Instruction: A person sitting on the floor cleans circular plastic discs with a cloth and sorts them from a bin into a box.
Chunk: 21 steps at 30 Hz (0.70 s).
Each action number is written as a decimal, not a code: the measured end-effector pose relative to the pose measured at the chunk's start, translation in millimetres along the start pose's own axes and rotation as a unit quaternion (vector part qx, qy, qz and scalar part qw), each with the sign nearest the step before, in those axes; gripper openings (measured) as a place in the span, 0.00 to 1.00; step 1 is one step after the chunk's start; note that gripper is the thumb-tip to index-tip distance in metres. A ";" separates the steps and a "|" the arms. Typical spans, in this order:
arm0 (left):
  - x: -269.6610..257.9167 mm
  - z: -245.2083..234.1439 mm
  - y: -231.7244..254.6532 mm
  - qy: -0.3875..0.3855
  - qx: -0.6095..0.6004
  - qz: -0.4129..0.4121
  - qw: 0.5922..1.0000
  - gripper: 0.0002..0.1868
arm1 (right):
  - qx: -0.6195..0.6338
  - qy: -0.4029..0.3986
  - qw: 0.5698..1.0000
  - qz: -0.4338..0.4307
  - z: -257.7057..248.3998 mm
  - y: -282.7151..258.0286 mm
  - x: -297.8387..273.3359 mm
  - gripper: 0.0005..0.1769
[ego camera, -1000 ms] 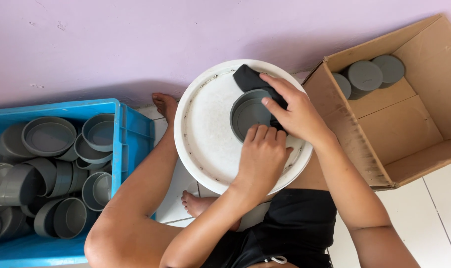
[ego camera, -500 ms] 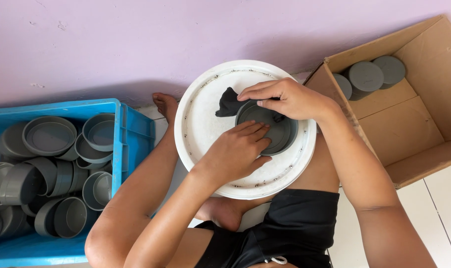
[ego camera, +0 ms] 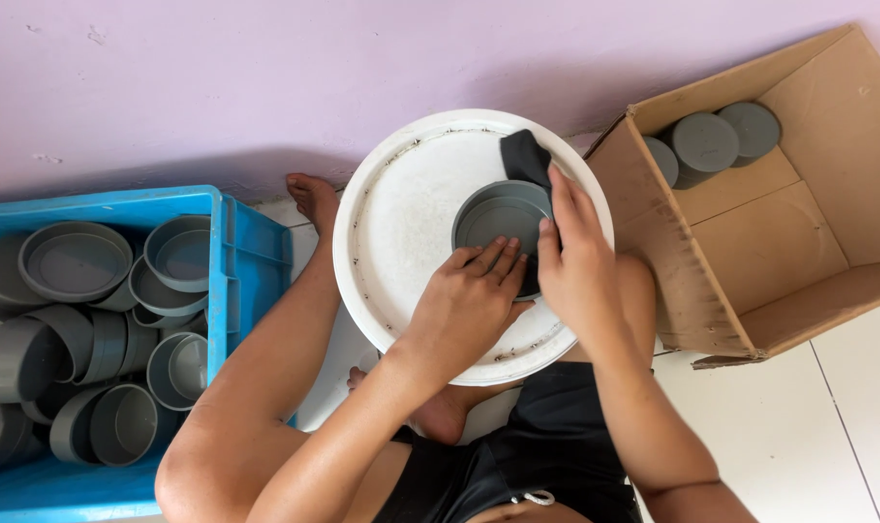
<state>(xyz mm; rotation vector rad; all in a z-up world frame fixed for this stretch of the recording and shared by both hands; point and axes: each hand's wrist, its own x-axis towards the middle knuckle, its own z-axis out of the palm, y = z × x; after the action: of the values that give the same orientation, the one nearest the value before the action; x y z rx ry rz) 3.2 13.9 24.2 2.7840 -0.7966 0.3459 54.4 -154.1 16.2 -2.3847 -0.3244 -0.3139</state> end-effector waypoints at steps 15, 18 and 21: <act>-8.1 -12.2 6.6 0.027 -0.014 -0.031 0.999 0.32 | 0.133 -0.242 0.956 -0.104 -27.1 -33.4 78.2 0.27; -4.2 -17.1 8.9 0.049 -0.038 -0.001 0.998 0.30 | 0.140 -0.350 0.910 -0.170 -19.9 -29.3 107.5 0.26; -0.6 -7.6 10.6 0.051 -0.033 0.009 0.998 0.29 | 0.089 -0.441 0.881 -0.146 -23.2 -57.4 115.9 0.28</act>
<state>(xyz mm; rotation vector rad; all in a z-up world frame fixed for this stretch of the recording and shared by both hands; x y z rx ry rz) -4.2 7.5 32.9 2.6753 -0.7950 0.4509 142.1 -111.2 104.3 -2.1457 -1.0783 0.6811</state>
